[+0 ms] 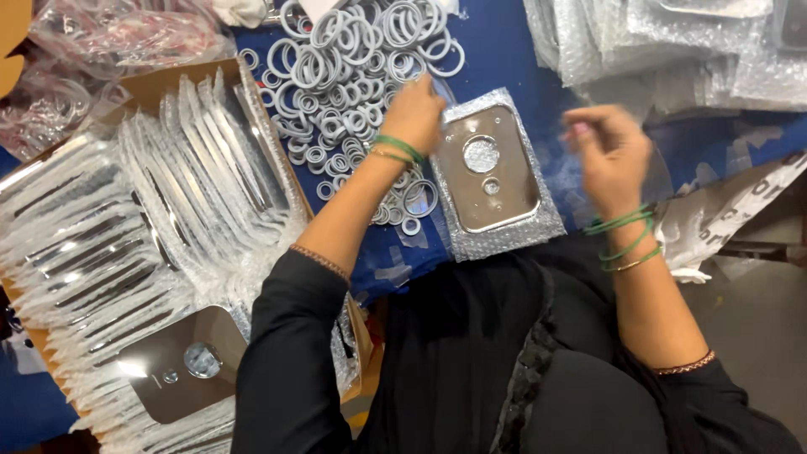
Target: The person places plastic rings and circular components into the holes of metal plates by hand, pressing them into place before setting the assembled items onto a stack.
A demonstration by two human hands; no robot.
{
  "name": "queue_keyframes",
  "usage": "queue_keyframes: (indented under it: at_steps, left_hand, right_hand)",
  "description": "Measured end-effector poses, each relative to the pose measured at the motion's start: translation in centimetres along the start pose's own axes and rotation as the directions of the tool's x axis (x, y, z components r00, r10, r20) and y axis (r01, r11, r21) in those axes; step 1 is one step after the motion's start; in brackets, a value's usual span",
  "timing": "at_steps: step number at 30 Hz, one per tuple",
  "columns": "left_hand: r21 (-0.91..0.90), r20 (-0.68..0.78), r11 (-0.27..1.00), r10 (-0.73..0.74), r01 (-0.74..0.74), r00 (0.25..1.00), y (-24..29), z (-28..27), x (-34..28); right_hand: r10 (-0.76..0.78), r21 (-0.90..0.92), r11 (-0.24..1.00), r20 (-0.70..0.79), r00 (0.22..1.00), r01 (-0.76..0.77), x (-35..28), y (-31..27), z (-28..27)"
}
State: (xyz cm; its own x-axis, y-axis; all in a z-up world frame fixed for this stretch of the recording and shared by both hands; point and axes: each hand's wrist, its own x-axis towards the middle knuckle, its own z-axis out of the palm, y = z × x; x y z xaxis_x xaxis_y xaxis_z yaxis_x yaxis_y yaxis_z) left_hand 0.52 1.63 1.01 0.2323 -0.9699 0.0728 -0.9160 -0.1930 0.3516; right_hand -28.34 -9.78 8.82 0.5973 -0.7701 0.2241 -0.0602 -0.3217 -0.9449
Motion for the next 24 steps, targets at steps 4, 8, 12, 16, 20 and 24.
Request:
queue_keyframes:
  at_steps: [4,8,12,16,20,24]
  left_hand:
    - [-0.434,0.236,0.900,0.161,-0.045,0.958,6.6,0.4,-2.4]
    - [-0.422,0.199,0.903,0.186,-0.087,0.962,10.0,3.0,-3.5]
    - [-0.409,0.258,0.912,0.121,-0.005,0.959,9.4,4.8,-3.4]
    - [-0.337,0.274,0.938,0.018,0.079,0.962,8.1,5.7,-3.0]
    - [-0.316,0.362,0.930,-0.062,0.185,0.930,7.6,5.5,-2.5]
    - [-0.295,0.384,0.934,-0.075,0.200,0.920,7.8,4.7,-2.3]
  right_hand:
    - [0.438,-0.061,0.894,0.334,0.835,-0.444,-1.7,0.6,3.1]
    - [0.519,-0.202,0.855,0.309,0.797,-0.478,-2.9,1.6,4.5]
    - [0.578,-0.354,0.805,0.287,0.764,-0.477,-3.3,2.5,4.9]
    - [0.575,-0.399,0.796,0.259,0.776,-0.456,-3.7,3.2,5.4]
    - [0.368,-0.375,0.889,0.242,0.898,-0.264,-4.1,3.6,6.3]
    - [0.373,-0.376,0.885,0.221,0.901,-0.274,-3.6,3.5,6.6]
